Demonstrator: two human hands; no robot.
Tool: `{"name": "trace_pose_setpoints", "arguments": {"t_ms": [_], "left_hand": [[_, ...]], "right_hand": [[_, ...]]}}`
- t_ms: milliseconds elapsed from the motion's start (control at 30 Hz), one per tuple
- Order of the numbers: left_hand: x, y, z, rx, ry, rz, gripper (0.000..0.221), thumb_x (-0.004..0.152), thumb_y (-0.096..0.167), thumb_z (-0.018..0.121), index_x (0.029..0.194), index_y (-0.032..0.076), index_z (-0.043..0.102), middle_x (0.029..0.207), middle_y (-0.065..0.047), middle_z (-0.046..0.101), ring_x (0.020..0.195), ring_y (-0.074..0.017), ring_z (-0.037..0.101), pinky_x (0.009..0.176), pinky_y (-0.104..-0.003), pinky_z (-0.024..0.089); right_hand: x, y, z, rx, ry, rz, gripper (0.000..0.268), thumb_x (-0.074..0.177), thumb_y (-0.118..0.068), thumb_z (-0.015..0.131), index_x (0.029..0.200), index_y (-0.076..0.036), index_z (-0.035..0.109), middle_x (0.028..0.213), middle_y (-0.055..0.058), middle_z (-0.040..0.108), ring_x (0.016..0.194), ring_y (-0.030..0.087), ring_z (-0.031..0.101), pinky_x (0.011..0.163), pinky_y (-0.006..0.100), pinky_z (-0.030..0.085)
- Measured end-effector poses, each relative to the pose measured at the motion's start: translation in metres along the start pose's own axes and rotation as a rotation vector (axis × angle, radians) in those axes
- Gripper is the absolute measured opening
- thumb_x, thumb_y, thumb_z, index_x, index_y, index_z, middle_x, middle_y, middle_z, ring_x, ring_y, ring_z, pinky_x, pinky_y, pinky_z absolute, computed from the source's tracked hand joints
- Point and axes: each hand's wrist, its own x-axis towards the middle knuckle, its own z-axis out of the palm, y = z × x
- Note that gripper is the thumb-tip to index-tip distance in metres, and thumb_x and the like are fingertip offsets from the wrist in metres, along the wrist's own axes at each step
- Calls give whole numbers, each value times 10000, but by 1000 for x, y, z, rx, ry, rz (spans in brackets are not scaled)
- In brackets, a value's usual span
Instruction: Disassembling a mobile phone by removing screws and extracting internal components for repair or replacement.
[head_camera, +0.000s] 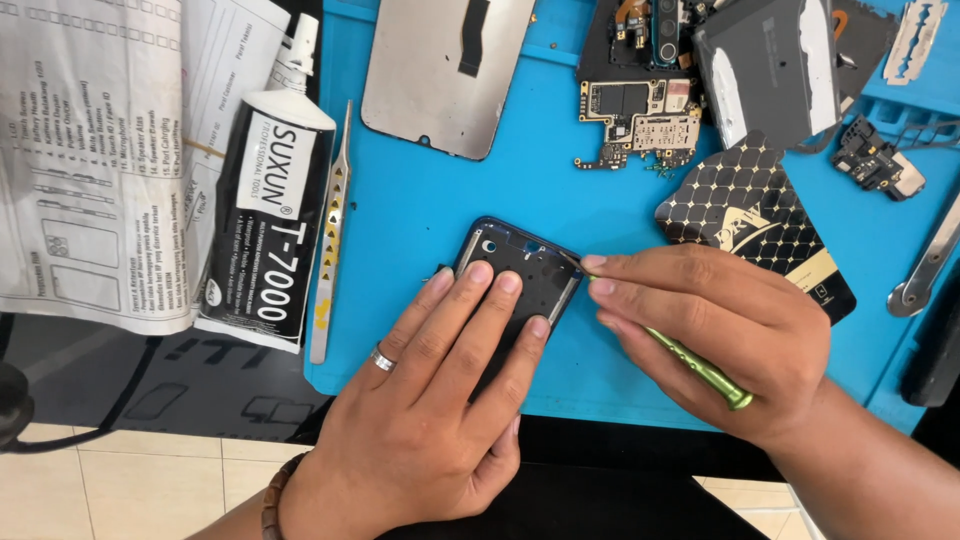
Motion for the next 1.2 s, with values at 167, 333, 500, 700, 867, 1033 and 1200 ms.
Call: {"name": "trace_pose_setpoints", "arguments": {"t_ms": [167, 333, 500, 700, 867, 1033, 1200], "left_hand": [[0, 0, 0, -7, 5, -3, 454, 836, 162, 446, 1236, 29, 613, 1320, -227, 520, 1263, -363, 483, 1075, -475, 435], [1, 1, 1, -17, -7, -9, 454, 837, 170, 450, 1239, 35, 612, 1322, -225, 522, 1265, -360, 483, 1074, -474, 431], [0, 0, 0, 4, 6, 7, 454, 832, 170, 455, 1236, 31, 610, 1321, -225, 519, 1263, -360, 482, 1069, -477, 444], [1, 2, -1, -19, -4, -14, 459, 829, 167, 465, 1244, 30, 605, 1330, -229, 511, 1272, -364, 472, 1081, -482, 430], [-1, 5, 0, -30, -3, -12, 461, 826, 167, 486, 1251, 26, 598, 1338, -234, 498, 1281, -376, 462, 1083, -507, 423], [-2, 8, -3, -35, 2, -21, 457, 851, 171, 492, 1276, 23, 570, 1360, -237, 466, 1298, -392, 445, 1094, -536, 421], [-6, 10, -10, -147, 30, -62, 454, 875, 266, 549, 1279, 60, 543, 1386, -213, 433, 1332, -421, 431, 1098, -558, 427]], "right_hand": [[-1, -3, -2, 18, -7, 27, 114, 840, 11, 599, 939, 59, 633, 962, 260, 663, 910, 336, 717, 819, 370, 597], [0, 0, -2, 28, 12, -3, 107, 842, 22, 601, 934, 66, 633, 941, 253, 671, 896, 340, 725, 782, 364, 599], [-1, -4, -2, 23, 9, 47, 114, 831, 4, 609, 927, 59, 636, 949, 255, 665, 902, 335, 720, 816, 373, 603], [0, -5, -4, 40, 12, 38, 95, 834, 10, 596, 910, 57, 628, 944, 248, 661, 885, 325, 721, 791, 342, 591], [-2, -4, -3, 33, 39, 18, 106, 845, 22, 614, 940, 62, 636, 953, 248, 672, 901, 332, 717, 799, 370, 592], [-7, -11, -5, 74, 74, 21, 64, 840, 43, 589, 890, 76, 612, 918, 263, 656, 864, 326, 707, 790, 340, 592], [-30, -13, -6, -42, 270, 114, 197, 927, -115, 483, 921, 55, 582, 962, 275, 625, 883, 384, 688, 802, 437, 597]]}}
